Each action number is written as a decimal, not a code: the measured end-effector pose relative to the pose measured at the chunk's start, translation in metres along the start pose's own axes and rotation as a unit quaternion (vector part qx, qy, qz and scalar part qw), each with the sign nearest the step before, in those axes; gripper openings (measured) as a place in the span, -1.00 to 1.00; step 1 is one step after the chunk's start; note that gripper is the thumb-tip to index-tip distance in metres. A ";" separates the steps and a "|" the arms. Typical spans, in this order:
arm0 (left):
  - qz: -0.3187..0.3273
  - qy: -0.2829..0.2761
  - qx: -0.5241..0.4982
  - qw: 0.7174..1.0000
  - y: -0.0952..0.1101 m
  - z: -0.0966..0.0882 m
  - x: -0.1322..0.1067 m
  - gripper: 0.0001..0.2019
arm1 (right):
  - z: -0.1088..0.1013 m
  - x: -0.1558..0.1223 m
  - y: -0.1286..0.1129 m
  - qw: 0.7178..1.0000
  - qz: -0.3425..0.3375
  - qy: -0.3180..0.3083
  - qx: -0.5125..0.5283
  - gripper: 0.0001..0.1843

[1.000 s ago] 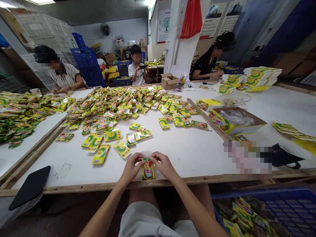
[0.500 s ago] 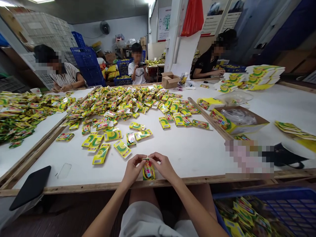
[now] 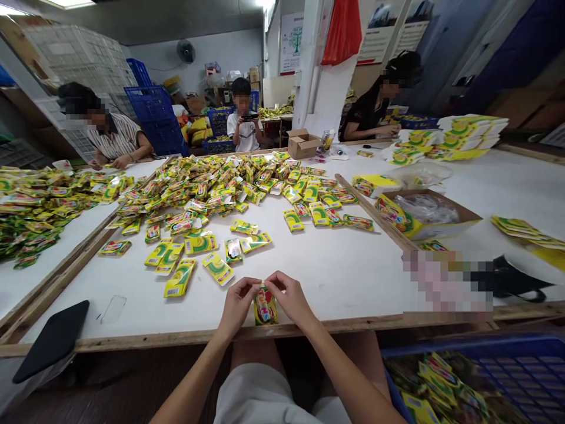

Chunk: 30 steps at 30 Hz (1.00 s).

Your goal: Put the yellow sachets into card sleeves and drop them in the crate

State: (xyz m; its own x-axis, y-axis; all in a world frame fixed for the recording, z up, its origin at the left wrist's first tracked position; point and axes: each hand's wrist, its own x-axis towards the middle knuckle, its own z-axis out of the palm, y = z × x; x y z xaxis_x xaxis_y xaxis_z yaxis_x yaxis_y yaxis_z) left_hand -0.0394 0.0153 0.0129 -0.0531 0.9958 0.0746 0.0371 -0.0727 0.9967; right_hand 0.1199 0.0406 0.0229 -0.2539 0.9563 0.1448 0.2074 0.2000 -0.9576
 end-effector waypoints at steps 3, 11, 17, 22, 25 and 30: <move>-0.002 -0.027 0.003 1.000 -0.004 0.000 -0.008 -0.77 | 0.008 -0.006 0.003 0.999 0.003 -0.008 0.045 -0.84; 0.151 -0.077 0.339 0.925 0.013 -0.070 0.022 -0.55 | -0.110 -0.051 -0.031 0.982 0.027 0.059 -0.177 -0.74; 0.106 -0.206 0.561 0.795 0.023 -0.129 0.062 -0.36 | -0.200 -0.090 -0.033 0.946 0.068 0.070 -0.308 -0.70; 0.072 -0.169 0.365 0.913 0.024 -0.084 0.048 -0.67 | -0.099 -0.060 -0.023 0.987 0.050 0.039 -0.144 -0.70; 0.000 -0.125 0.115 0.986 0.011 -0.041 0.022 -0.69 | -0.034 -0.034 -0.006 0.998 0.045 0.053 -0.011 -0.74; 0.012 -0.026 -0.045 0.999 -0.001 -0.001 -0.004 -0.64 | 0.013 -0.014 0.012 0.989 0.050 0.056 0.130 -0.75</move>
State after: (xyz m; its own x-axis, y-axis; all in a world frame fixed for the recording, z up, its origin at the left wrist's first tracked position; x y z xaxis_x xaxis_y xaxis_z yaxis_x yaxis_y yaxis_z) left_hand -0.0406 0.0110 0.0121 -0.0016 0.9951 0.0991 -0.0522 -0.0990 0.9937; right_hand 0.1137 0.0265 0.0062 -0.1342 0.9892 0.0581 -0.0278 0.0549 -0.9981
